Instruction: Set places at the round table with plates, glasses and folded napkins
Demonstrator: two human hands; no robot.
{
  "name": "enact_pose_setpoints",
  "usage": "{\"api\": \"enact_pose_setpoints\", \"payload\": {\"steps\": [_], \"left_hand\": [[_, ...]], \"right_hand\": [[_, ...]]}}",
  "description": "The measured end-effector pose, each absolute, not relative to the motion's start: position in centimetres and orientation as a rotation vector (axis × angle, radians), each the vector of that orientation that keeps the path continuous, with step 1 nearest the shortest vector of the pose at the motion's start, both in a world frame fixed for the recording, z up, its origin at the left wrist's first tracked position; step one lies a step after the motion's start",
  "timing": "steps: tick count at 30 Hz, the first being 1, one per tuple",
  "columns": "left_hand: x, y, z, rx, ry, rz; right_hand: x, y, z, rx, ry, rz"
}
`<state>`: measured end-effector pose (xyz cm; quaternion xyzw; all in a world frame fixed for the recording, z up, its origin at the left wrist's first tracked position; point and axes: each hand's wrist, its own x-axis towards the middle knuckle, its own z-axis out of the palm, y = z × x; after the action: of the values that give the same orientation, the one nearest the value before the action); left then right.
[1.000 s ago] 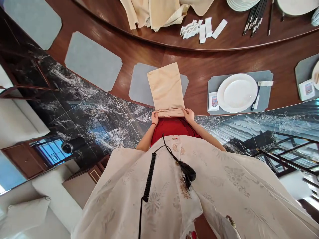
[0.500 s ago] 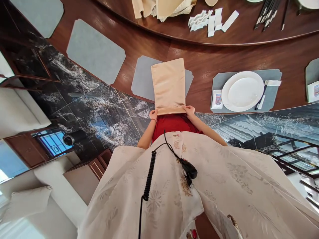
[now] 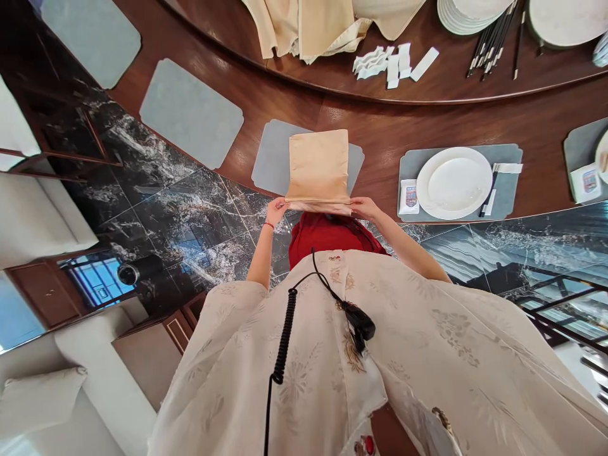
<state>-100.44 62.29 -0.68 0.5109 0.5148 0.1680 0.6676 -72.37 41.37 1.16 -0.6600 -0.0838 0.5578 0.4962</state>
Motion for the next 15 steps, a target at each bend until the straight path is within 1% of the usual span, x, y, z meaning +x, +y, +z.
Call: {"api": "enact_pose_setpoints", "payload": {"steps": [3,5,7,9,11,13,15], "left_hand": [[-99.3,64.2,0.7,1.242,1.104,0.5],[-98.7,65.0,1.1,1.262,1.065,0.572],[-98.4,65.3,1.2,1.256,1.025,0.587],[-98.3,65.3,0.9,1.244,0.98,0.532],[-98.4,65.1,0.6,1.265,0.971,0.484],[-98.4,64.8,0.4,1.329,1.011,0.527],[-98.3,64.5,0.3,1.39,1.051,0.632]], "right_hand": [[-71.2,43.1,3.4,-1.478,-0.093,1.424],[-70.5,43.7,4.0,-1.37,-0.136,1.494],[-70.0,43.9,3.8,-1.373,-0.214,1.498],[-69.5,43.8,3.1,-1.507,-0.338,1.347],[-69.0,43.6,2.3,-1.674,-0.501,1.084],[-68.5,43.4,1.7,-1.768,-0.661,0.848],[-68.1,43.2,1.2,-1.786,-0.777,0.716]]}}
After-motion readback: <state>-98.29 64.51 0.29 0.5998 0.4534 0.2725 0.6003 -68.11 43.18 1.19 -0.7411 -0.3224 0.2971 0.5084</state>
